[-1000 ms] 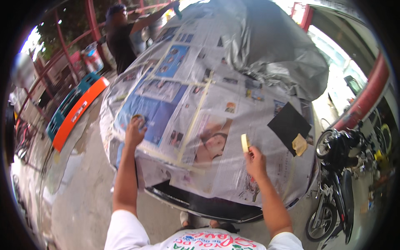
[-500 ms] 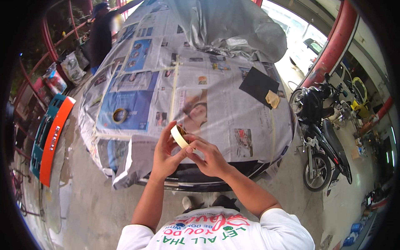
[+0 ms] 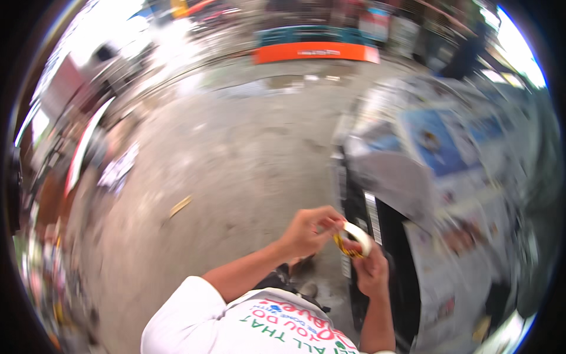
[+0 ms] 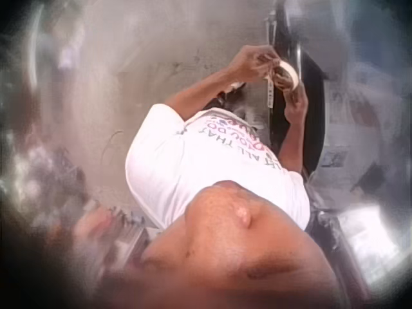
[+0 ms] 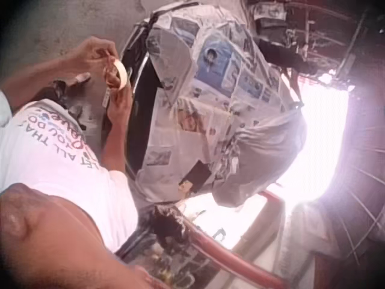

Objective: The person spray paints a car bumper orange using a spray gun, then applies masking tape to the edges of the painted area. The bumper is placed on a stand in a workshop.

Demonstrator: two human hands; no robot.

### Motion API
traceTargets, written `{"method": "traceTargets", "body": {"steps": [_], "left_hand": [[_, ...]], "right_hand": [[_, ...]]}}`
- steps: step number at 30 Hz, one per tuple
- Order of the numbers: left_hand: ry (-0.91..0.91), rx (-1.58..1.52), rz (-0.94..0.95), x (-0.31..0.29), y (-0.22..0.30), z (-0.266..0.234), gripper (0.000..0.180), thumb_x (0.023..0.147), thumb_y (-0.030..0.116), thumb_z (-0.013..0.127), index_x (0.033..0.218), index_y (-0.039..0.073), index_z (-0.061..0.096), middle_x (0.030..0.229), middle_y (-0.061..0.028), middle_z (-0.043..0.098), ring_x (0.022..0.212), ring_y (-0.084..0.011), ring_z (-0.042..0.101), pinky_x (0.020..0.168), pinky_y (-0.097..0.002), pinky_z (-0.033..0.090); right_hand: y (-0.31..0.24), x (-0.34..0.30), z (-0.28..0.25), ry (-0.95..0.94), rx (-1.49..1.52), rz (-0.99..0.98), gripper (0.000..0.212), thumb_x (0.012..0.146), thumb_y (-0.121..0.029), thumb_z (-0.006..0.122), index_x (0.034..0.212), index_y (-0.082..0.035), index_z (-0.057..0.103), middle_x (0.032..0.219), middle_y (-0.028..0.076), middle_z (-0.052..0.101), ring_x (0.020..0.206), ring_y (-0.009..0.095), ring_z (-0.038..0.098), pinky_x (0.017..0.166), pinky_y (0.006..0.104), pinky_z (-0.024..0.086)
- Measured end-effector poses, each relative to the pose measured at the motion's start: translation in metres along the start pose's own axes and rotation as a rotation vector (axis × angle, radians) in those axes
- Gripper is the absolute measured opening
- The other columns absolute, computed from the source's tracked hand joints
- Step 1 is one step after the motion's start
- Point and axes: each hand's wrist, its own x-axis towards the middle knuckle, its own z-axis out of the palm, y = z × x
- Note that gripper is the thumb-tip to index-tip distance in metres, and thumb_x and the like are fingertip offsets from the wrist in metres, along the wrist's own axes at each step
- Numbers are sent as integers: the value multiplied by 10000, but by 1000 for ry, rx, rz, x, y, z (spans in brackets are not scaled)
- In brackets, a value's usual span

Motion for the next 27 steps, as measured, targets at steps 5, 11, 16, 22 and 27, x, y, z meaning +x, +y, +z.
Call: {"method": "traceTargets", "body": {"steps": [5,11,16,22,27], "left_hand": [[109,-199,65,-154,-28,-111,267,967,125,640,1227,67,658,996,-69,688,831,-132,661,730,-281,559],[453,-528,-141,-289,-79,-221,269,955,106,657,1210,25,635,1021,-38,667,845,-111,651,751,-275,576],[771,-278,-228,-418,-142,-377,177,980,182,632,1051,21,615,962,-50,651,775,-115,639,653,-305,544],[1188,615,-237,-530,-176,-569,241,1005,251,578,969,13,567,840,-145,621,672,-275,626,620,-373,495],[1285,464,-418,-589,-180,-723,231,996,249,596,942,26,572,757,-118,647,641,-236,640,598,-353,499]], "right_hand": [[10,1,128,-309,648,292,554,1024,-201,525,1484,35,328,1151,157,644,1050,259,662,890,444,578],[14,41,308,-759,866,644,527,1030,-224,509,1456,53,369,1199,190,626,1054,258,663,921,411,561],[0,73,535,-1016,805,835,495,1051,-248,465,1450,35,394,1257,196,610,1051,251,670,918,406,556],[-6,74,801,-924,-113,-7,622,995,-325,559,1479,14,366,1474,217,417,1351,382,437,1084,477,380],[-45,114,964,-798,-272,-485,667,915,-327,661,1447,-9,415,1456,209,439,1346,420,425,1101,491,355]]}}
